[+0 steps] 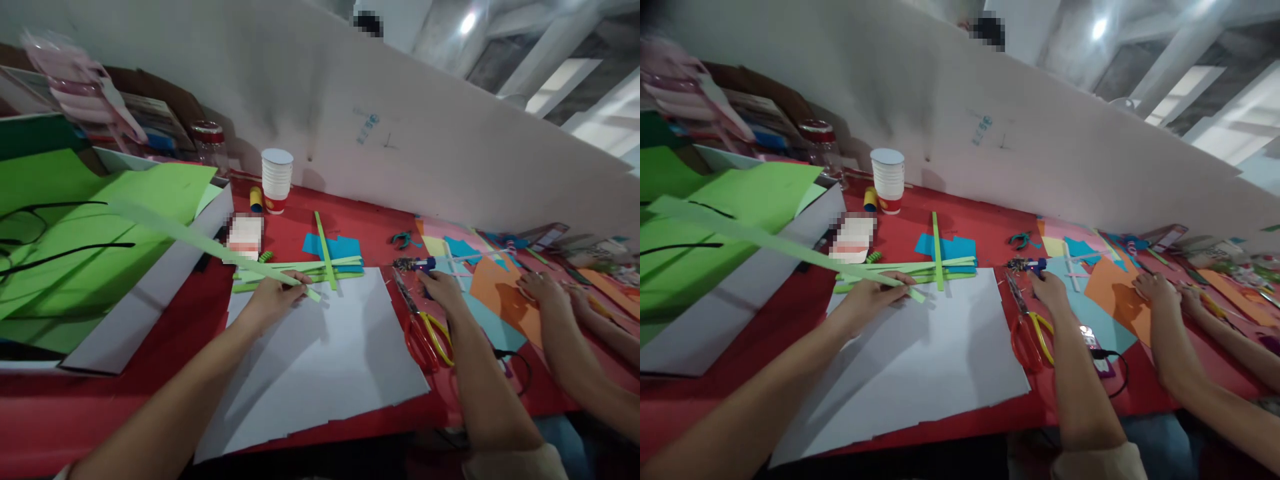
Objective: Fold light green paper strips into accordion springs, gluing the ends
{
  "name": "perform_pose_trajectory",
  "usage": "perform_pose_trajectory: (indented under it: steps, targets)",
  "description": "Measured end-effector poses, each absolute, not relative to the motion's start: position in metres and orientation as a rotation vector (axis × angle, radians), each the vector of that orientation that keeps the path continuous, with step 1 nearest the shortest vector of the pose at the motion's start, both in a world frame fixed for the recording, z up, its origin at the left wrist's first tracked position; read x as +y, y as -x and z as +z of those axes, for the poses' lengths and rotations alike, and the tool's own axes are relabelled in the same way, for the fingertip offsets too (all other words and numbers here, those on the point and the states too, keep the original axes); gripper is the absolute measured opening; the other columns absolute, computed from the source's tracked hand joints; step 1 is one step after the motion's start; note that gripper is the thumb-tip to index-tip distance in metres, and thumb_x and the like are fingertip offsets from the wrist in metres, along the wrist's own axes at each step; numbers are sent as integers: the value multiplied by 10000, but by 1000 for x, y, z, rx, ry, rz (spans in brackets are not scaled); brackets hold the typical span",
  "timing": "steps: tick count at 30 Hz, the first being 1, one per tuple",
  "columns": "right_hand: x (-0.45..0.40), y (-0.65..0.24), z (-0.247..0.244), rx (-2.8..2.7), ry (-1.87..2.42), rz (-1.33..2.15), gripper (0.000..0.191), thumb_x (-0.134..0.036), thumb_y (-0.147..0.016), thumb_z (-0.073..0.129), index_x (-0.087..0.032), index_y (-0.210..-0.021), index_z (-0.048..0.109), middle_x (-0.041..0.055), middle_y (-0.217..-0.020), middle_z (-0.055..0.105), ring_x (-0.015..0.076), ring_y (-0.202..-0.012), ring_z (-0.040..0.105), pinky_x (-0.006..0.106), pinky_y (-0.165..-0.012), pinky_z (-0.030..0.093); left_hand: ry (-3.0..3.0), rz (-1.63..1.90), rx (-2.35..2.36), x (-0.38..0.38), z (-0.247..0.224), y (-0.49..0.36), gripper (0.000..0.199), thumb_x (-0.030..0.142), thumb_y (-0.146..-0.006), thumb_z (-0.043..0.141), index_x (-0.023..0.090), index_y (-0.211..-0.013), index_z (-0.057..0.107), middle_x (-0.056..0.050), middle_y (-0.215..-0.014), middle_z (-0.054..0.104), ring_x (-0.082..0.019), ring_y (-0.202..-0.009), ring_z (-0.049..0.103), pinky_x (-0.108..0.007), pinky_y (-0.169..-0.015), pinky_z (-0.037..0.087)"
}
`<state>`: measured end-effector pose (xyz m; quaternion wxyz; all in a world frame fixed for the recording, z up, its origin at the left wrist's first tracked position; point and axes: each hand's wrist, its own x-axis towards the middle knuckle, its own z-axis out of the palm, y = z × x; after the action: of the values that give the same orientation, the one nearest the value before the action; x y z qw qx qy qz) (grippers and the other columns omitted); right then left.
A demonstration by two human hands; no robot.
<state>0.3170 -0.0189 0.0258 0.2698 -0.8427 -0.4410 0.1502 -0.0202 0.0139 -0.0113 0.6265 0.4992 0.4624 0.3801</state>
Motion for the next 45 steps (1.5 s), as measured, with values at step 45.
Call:
perform_pose_trajectory:
  steps: [45]
  targets:
    - [-3,-150,0,-706,1224,1337,166,-288,-592,750,-197,-680,642,-38,-651,592,94,-607,506,231,-584,344,-959,997,1044,24,-3,4,164,281,-631,716,181,-741,645,4,-693,643,-135,-679,617,-279,-696,480]
